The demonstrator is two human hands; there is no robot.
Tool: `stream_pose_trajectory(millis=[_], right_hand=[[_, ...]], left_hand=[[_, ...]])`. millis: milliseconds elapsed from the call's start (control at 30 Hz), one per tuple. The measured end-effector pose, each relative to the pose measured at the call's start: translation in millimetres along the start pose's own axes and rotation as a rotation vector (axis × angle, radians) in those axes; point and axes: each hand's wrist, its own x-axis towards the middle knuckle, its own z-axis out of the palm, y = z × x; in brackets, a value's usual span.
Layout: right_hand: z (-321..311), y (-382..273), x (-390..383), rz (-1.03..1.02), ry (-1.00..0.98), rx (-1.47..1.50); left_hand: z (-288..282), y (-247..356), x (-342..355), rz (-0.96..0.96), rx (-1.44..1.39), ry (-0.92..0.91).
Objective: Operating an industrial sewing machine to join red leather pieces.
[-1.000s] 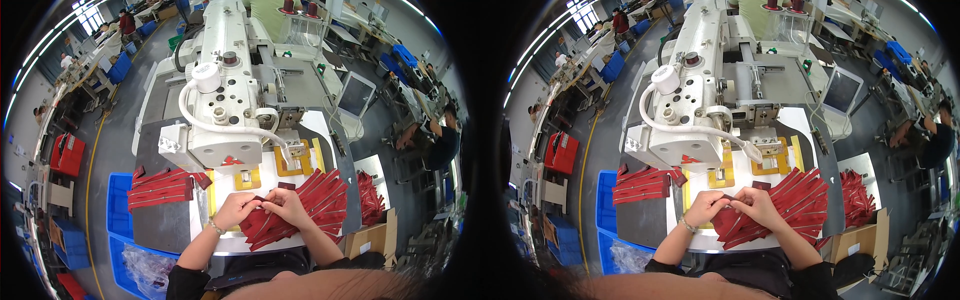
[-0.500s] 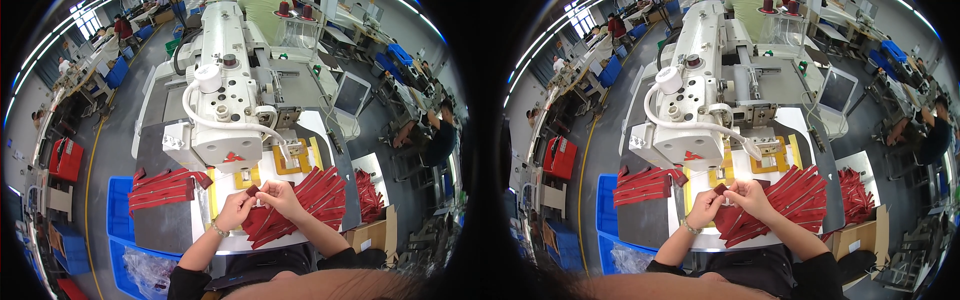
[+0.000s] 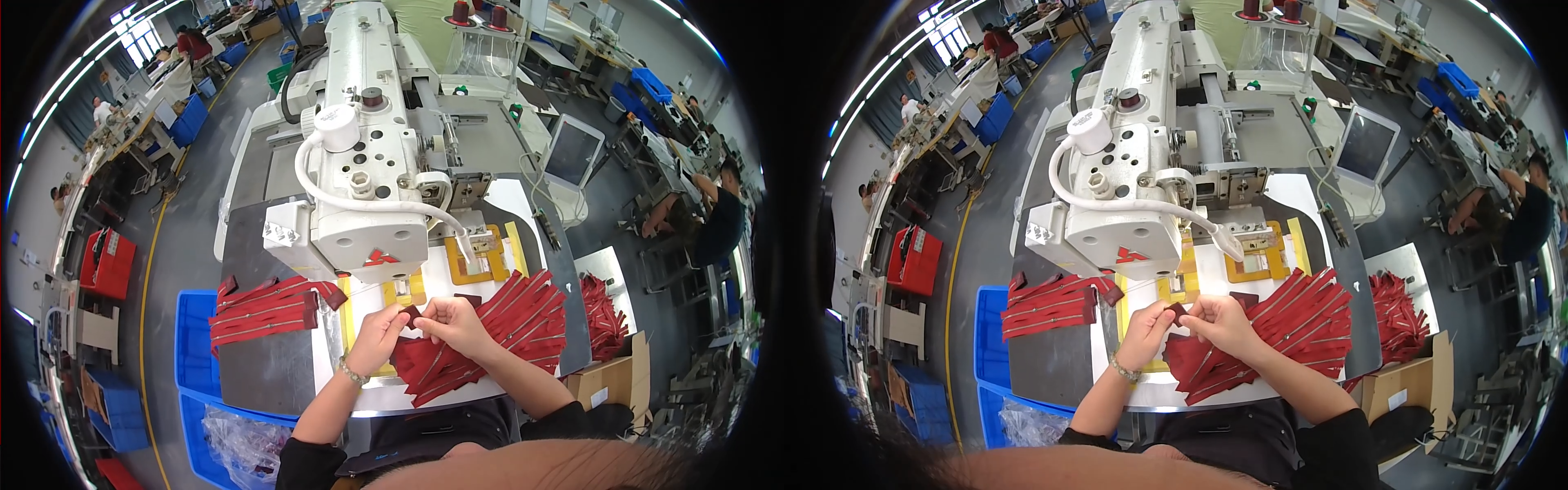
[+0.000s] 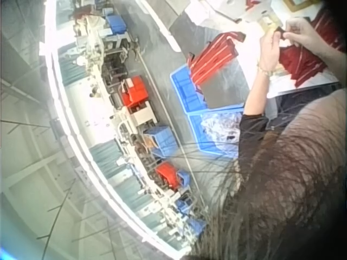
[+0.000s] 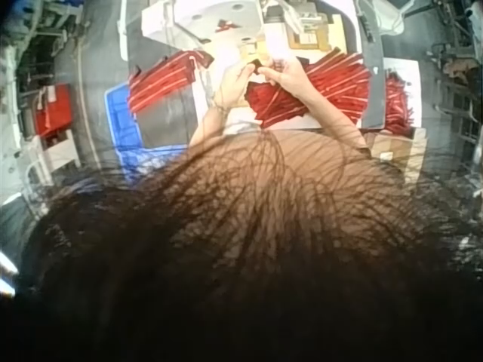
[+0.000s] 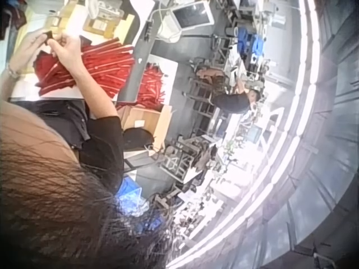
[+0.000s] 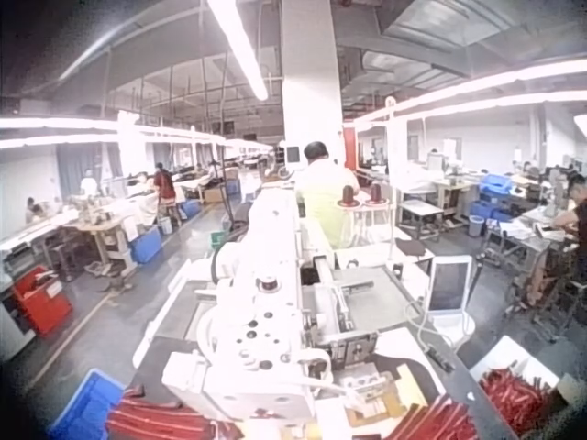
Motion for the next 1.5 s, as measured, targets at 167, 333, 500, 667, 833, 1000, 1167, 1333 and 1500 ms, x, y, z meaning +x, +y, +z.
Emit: stream_pose_trajectory(millis=[167, 333, 500, 667, 833, 1000, 1167, 1333, 1500], right_hand=[[-10.4, -6.7, 10.9, 0.01, -0.097, -0.121], [-25.7, -8.2, 42.5, 0.07, -0.272, -0.274], [-30.9, 3.4, 75.6, 0.144, -0.217, -0.115], [-29.0, 9.1, 89.1, 0.197, -0.084, -0.227], [-25.5, 5.8, 90.5, 0.201, -0.051, -0.307], [-24.0, 1.7, 95.7, 0.208, -0.087, -0.339], [-29.2, -10.6, 104.7, 0.185, -0.196, -0.508], [-40.9, -9.2, 100.7, 0.136, -0.284, -0.596], [-63.5, 6.2, 86.2, -0.972, -0.223, -0.902]], left_hand=[[-15.2, 0.7, 8.4, -0.054, 0.082, -0.105], [-24.6, -4.5, 23.4, 0.001, 0.094, -0.192], [-25.0, -13.1, 25.6, -0.029, 0.387, 0.032], [-18.1, -20.7, 19.6, 0.298, 0.69, 0.17], [-10.5, -24.3, 16.3, 0.359, 0.827, 0.155], [-5.5, -26.0, 16.1, 0.362, 0.967, 0.132], [-4.8, -27.4, 18.4, 0.432, 1.087, 0.094], [-8.9, -31.0, 19.4, 0.44, 1.124, 0.033], [-13.6, -34.4, 21.3, 0.462, 0.98, 0.037]])
